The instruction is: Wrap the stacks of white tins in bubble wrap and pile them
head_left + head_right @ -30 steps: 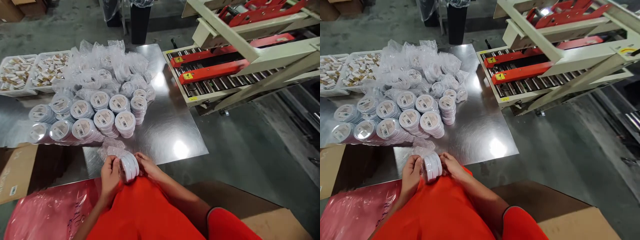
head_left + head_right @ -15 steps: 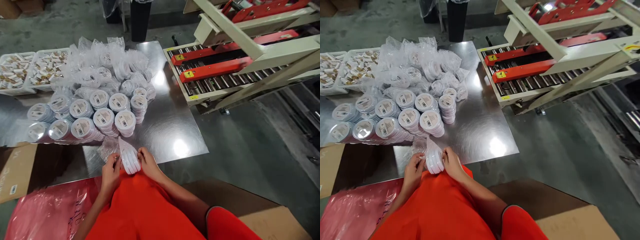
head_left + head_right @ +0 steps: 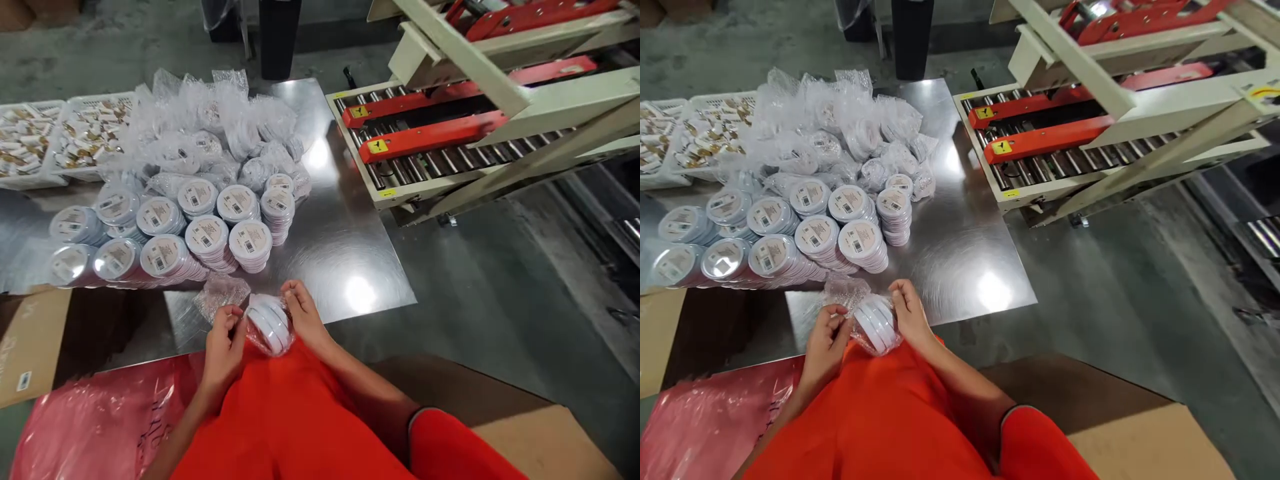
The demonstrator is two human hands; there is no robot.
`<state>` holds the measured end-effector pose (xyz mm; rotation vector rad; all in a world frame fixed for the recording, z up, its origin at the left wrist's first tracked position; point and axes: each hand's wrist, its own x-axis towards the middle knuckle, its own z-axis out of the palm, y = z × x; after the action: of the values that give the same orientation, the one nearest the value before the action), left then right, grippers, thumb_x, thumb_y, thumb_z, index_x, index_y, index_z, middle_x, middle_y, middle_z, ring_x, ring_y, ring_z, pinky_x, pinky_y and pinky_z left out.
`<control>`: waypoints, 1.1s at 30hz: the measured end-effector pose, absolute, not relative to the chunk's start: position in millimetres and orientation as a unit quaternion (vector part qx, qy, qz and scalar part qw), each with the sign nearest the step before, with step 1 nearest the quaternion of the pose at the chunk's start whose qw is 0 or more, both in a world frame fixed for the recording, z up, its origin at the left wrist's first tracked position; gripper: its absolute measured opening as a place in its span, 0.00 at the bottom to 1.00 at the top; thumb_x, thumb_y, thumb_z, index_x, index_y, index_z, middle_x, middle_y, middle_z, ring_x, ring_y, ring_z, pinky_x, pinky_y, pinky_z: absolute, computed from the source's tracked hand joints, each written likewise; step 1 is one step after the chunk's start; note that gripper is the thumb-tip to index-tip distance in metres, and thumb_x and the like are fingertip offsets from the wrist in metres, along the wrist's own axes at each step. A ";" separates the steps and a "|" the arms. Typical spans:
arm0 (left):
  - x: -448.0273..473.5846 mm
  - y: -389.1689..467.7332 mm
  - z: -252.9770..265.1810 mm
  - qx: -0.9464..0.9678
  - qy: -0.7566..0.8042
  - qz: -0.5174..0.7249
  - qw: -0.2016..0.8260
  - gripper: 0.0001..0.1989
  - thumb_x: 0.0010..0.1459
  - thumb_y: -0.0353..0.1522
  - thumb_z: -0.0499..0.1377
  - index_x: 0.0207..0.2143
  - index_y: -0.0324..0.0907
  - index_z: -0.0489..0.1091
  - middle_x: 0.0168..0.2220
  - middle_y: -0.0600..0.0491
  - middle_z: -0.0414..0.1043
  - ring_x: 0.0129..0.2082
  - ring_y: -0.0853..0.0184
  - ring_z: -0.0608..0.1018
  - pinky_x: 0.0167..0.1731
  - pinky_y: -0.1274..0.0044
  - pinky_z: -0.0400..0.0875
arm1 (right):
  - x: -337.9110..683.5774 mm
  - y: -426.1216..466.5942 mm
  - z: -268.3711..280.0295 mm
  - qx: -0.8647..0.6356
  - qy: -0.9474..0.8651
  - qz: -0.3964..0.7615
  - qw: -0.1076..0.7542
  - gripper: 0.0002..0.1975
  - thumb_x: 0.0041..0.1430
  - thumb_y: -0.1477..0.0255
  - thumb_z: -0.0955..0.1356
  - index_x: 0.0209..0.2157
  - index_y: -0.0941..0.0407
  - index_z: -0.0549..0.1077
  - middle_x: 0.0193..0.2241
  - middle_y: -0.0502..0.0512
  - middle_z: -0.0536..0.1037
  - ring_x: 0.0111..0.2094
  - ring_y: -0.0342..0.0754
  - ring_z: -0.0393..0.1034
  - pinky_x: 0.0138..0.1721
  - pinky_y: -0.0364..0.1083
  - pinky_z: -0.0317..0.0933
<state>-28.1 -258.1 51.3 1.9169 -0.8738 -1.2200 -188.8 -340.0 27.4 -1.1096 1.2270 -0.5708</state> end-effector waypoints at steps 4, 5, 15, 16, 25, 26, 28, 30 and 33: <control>-27.5 -258.6 53.6 0.739 -0.329 -0.465 0.361 0.13 0.57 0.40 0.56 0.41 0.43 0.62 0.25 0.58 0.68 0.25 0.69 0.70 0.28 0.78 0.62 | -197.1 -344.2 34.8 -0.512 0.491 -0.207 0.674 0.15 0.54 0.61 0.69 0.39 0.52 0.65 0.20 0.42 0.60 0.23 0.43 0.56 0.26 0.43 0.52; -26.9 -258.3 52.9 0.740 -0.330 -0.463 0.359 0.12 0.57 0.39 0.56 0.41 0.43 0.62 0.24 0.58 0.67 0.25 0.69 0.70 0.28 0.78 0.62 | -199.6 -345.2 34.8 -0.529 0.485 -0.187 0.671 0.14 0.52 0.63 0.70 0.39 0.53 0.67 0.20 0.42 0.61 0.23 0.42 0.56 0.27 0.43 0.52; -41.5 -270.0 44.7 0.698 -0.379 -0.506 0.336 0.12 0.61 0.37 0.52 0.44 0.42 0.63 0.24 0.60 0.62 0.24 0.70 0.69 0.27 0.78 0.61 | -206.5 -341.0 37.4 -0.632 0.500 -0.217 0.551 0.10 0.64 0.67 0.59 0.31 0.54 0.65 0.27 0.50 0.67 0.29 0.45 0.62 0.33 0.45 0.57; -46.6 -275.7 43.7 0.684 -0.382 -0.519 0.341 0.12 0.61 0.36 0.52 0.45 0.42 0.62 0.24 0.60 0.63 0.25 0.70 0.69 0.27 0.78 0.62 | -206.4 -337.0 37.4 -0.634 0.481 -0.217 0.565 0.09 0.65 0.67 0.58 0.32 0.54 0.64 0.28 0.50 0.67 0.30 0.46 0.62 0.33 0.45 0.58; -95.3 -325.9 53.9 0.598 -0.513 -0.562 0.252 0.09 0.61 0.33 0.49 0.42 0.43 0.64 0.30 0.54 0.69 0.31 0.66 0.73 0.34 0.74 0.66 | -243.8 -334.1 21.9 -0.675 0.482 -0.184 0.527 0.10 0.53 0.75 0.64 0.39 0.54 0.65 0.33 0.55 0.73 0.34 0.50 0.68 0.34 0.48 0.62; -94.6 -328.1 54.4 0.616 -0.532 -0.530 0.240 0.11 0.61 0.34 0.50 0.45 0.43 0.64 0.31 0.53 0.70 0.33 0.65 0.74 0.36 0.72 0.67 | -254.2 -345.2 22.0 -0.683 0.500 -0.183 0.500 0.06 0.54 0.75 0.62 0.35 0.54 0.66 0.31 0.54 0.73 0.32 0.50 0.68 0.33 0.48 0.62; -86.5 -328.8 52.0 0.643 -0.545 -0.482 0.239 0.15 0.60 0.37 0.52 0.48 0.42 0.65 0.35 0.50 0.72 0.35 0.63 0.74 0.38 0.71 0.68 | -277.8 -375.7 27.1 -0.690 0.546 -0.199 0.432 0.06 0.56 0.75 0.60 0.30 0.54 0.67 0.27 0.54 0.72 0.29 0.49 0.67 0.31 0.48 0.61; -71.9 -323.7 44.7 0.648 -0.537 -0.484 0.241 0.14 0.61 0.38 0.51 0.45 0.42 0.68 0.33 0.50 0.72 0.33 0.64 0.74 0.36 0.73 0.68 | -300.1 -414.8 39.7 -0.686 0.589 -0.243 0.351 0.07 0.57 0.72 0.60 0.31 0.54 0.69 0.27 0.54 0.71 0.27 0.49 0.67 0.30 0.48 0.61; -48.2 -305.1 26.6 0.671 -0.487 -0.512 0.225 0.12 0.60 0.40 0.51 0.35 0.43 0.69 0.27 0.53 0.72 0.28 0.66 0.74 0.30 0.76 0.67 | -313.3 -481.6 67.1 -0.689 0.607 -0.321 0.233 0.07 0.55 0.71 0.62 0.34 0.54 0.71 0.33 0.58 0.72 0.31 0.51 0.68 0.30 0.49 0.63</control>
<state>-48.2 -305.1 26.6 1.8515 -1.3426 -1.4126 -313.3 -481.6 67.1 -1.8915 1.6675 -0.8805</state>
